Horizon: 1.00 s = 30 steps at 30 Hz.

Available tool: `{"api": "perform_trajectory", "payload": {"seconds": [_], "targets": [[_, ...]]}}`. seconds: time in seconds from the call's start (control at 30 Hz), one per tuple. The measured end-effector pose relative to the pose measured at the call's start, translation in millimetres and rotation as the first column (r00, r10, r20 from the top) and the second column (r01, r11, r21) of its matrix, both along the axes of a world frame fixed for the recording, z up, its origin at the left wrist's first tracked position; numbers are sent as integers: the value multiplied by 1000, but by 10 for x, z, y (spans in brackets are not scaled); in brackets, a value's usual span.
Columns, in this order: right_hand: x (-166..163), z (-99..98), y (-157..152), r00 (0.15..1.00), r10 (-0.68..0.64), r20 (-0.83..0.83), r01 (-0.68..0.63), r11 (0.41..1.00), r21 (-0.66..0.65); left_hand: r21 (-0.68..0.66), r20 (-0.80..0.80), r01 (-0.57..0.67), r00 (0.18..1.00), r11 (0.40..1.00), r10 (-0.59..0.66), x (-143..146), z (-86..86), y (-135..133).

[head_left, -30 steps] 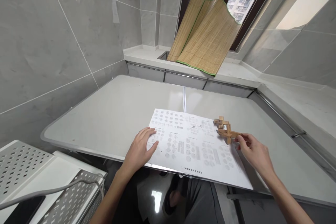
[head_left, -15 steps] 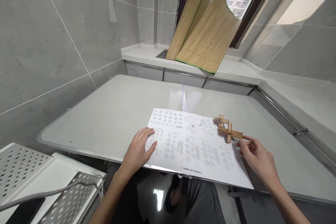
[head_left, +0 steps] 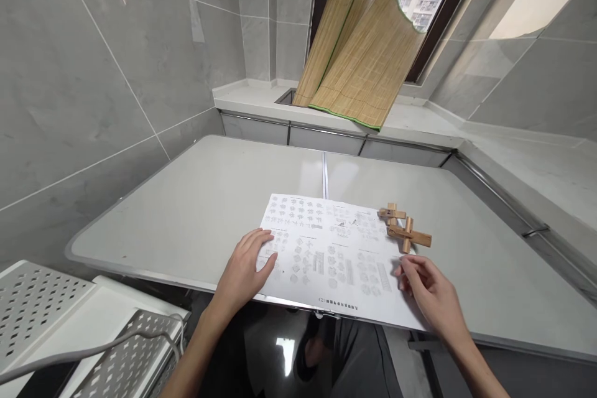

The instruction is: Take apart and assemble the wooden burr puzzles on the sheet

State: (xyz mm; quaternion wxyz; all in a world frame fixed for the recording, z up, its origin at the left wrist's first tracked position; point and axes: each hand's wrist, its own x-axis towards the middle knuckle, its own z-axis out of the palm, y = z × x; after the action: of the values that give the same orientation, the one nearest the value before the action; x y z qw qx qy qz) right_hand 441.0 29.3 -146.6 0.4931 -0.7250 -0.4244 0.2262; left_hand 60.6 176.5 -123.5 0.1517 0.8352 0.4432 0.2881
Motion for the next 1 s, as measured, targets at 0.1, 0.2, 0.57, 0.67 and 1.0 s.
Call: {"api": "perform_trajectory", "payload": {"seconds": [0.1, 0.2, 0.57, 0.67, 1.0], "targets": [[-12, -29, 0, 1000, 9, 2, -9, 1000, -4, 4, 6, -9, 1000, 1000, 9, 2, -11, 0], [1, -44, -3, 1000, 3, -13, -3, 1000, -9, 33, 8, -83, 997, 996, 83, 13, -39, 4], [-9, -64, -13, 999, 24, 49, -23, 1000, -17, 7, 32, -191, 981, 982, 191, 11, -53, -7], [-1, -82, -12, 997, 20, 74, -18, 1000, -17, 4, 47, -181, 982, 983, 181, 1, -61, -8], [8, -122, 5, 997, -11, 82, 17, 997, -72, -23, 49, -165, 985, 986, 166, -18, -105, 2]]}}
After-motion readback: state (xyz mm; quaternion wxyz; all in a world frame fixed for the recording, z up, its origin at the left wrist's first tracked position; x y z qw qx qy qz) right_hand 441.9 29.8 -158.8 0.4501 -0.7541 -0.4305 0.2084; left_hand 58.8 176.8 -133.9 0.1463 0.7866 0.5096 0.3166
